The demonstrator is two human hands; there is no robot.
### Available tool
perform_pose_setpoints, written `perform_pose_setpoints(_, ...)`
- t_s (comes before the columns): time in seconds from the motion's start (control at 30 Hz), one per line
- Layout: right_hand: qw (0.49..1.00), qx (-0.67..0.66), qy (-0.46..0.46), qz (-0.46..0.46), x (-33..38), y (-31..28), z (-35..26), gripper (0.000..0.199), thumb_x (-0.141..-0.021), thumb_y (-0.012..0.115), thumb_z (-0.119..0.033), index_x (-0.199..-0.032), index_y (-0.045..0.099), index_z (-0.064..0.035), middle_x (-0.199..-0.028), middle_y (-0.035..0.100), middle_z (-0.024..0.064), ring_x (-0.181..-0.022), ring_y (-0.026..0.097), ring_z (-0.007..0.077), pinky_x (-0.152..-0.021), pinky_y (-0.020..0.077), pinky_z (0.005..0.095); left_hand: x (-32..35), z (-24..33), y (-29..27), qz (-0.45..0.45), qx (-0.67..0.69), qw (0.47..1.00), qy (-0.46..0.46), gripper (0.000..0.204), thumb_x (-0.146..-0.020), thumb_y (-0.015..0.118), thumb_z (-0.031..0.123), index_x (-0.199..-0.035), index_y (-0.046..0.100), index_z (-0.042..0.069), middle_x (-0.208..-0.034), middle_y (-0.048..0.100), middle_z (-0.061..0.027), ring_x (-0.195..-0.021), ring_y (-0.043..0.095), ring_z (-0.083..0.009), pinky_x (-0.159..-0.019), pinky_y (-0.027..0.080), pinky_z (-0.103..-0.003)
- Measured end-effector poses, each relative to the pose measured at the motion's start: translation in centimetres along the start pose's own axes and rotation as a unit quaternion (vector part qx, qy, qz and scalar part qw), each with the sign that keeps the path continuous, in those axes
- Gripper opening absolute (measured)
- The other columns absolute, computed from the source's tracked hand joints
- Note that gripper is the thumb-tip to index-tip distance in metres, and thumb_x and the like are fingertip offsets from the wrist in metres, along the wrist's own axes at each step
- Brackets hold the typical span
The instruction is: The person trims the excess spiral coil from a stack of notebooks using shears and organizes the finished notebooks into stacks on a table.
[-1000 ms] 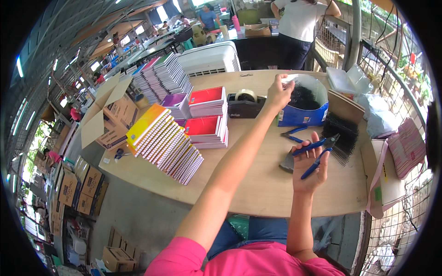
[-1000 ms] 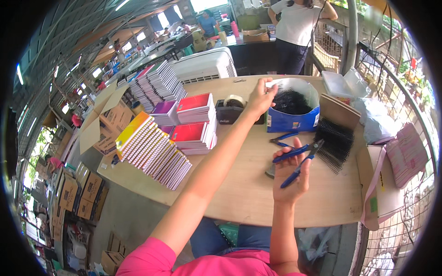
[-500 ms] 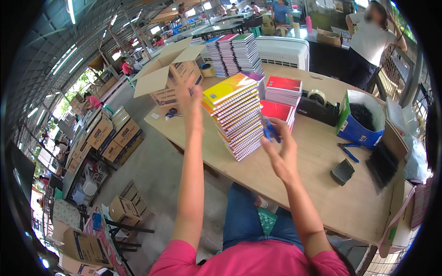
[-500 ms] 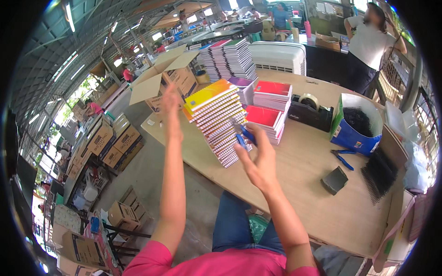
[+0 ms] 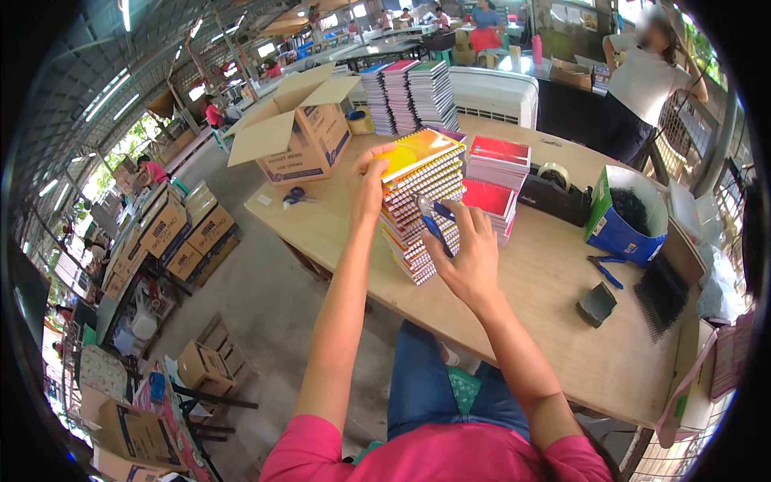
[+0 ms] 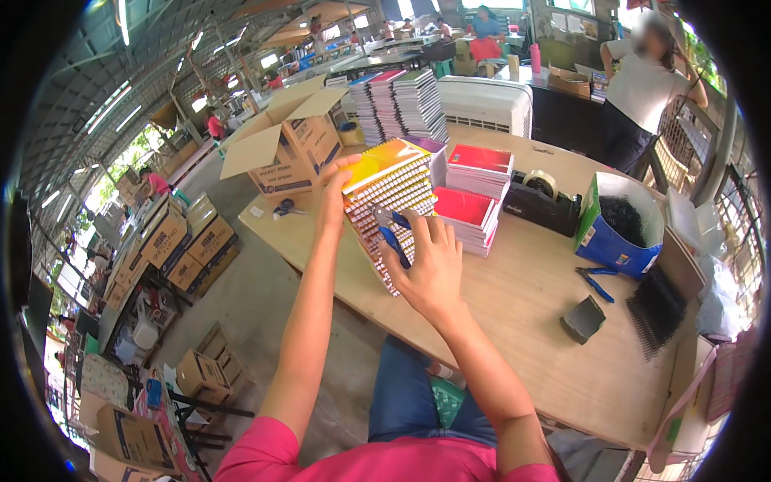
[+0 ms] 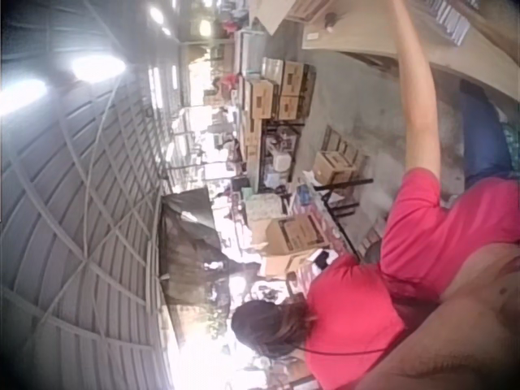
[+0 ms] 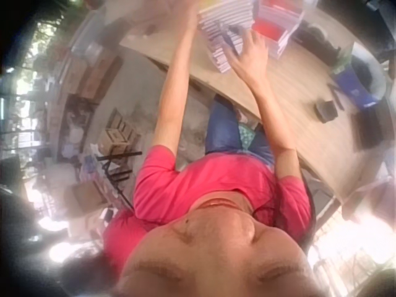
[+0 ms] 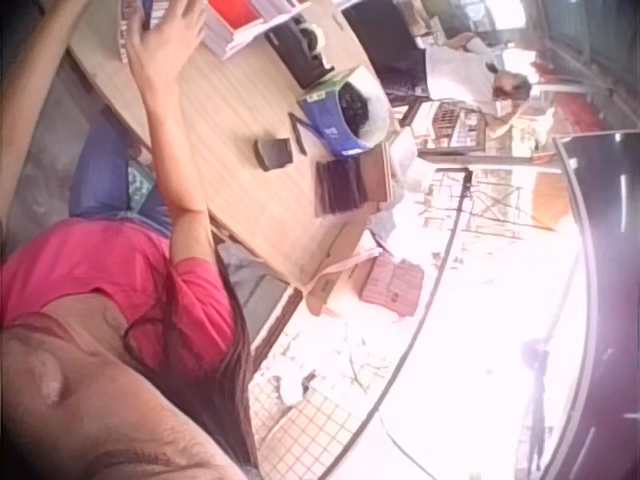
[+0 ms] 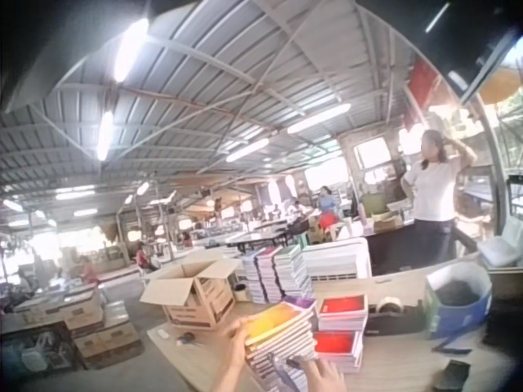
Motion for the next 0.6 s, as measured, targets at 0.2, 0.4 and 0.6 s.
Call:
perform_pose_setpoints(0.2, 1.0, 0.028, -0.004, 0.004, -0.7, 0.9, 0.2, 0.051, -0.078, 0.074, -0.027, -0.122, 0.058, -0.0063, -0.111, 0.058, 0.0144, -0.102, 0.055, 0.0321, -0.085, 0.0435, 0.0456, 0.9, 1.5, 0.6, -0.049, -0.027, 0.998, 0.005, 0.032, -0.087, 0.054, 0.015, -0.109, 0.074, 0.004, -0.129, 0.055, -0.0118, -0.111, 0.057, -0.0169, -0.084, 0.048, -0.026)
perform_pose_setpoints(0.4, 0.992, -0.122, 0.038, -0.023, -1.2, 2.3, 1.8, 0.034, -0.087, 0.068, -0.021, -0.114, 0.06, -0.0009, -0.09, 0.066, 0.0159, -0.075, 0.064, 0.0273, -0.063, 0.0487, 0.0374, 1.0, 2.0, 0.8, -0.057, -0.052, 0.995, 0.064, 0.032, -0.091, 0.049, 0.013, -0.108, 0.072, -0.001, -0.127, 0.056, -0.0127, -0.116, 0.054, -0.0172, -0.097, 0.044, -0.03)
perform_pose_setpoints(0.6, 0.774, -0.526, 0.299, -0.189, 0.2, 7.1, 4.8, 0.034, -0.091, 0.065, -0.027, -0.106, 0.062, 0.0034, -0.077, 0.066, 0.0124, -0.063, 0.062, 0.0206, -0.061, 0.049, 0.0341, 1.0, 1.6, 1.1, -0.063, -0.028, 0.997, 0.017, 0.032, -0.093, 0.047, 0.012, -0.111, 0.071, -0.001, -0.116, 0.063, -0.0093, -0.102, 0.059, -0.0148, -0.089, 0.046, -0.027)
Point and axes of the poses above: each hand's wrist, its own x-axis away from the middle knuckle, its own y-axis out of the palm, z = x × y, the point moved 9 cm from there along -x, towards the middle knuckle
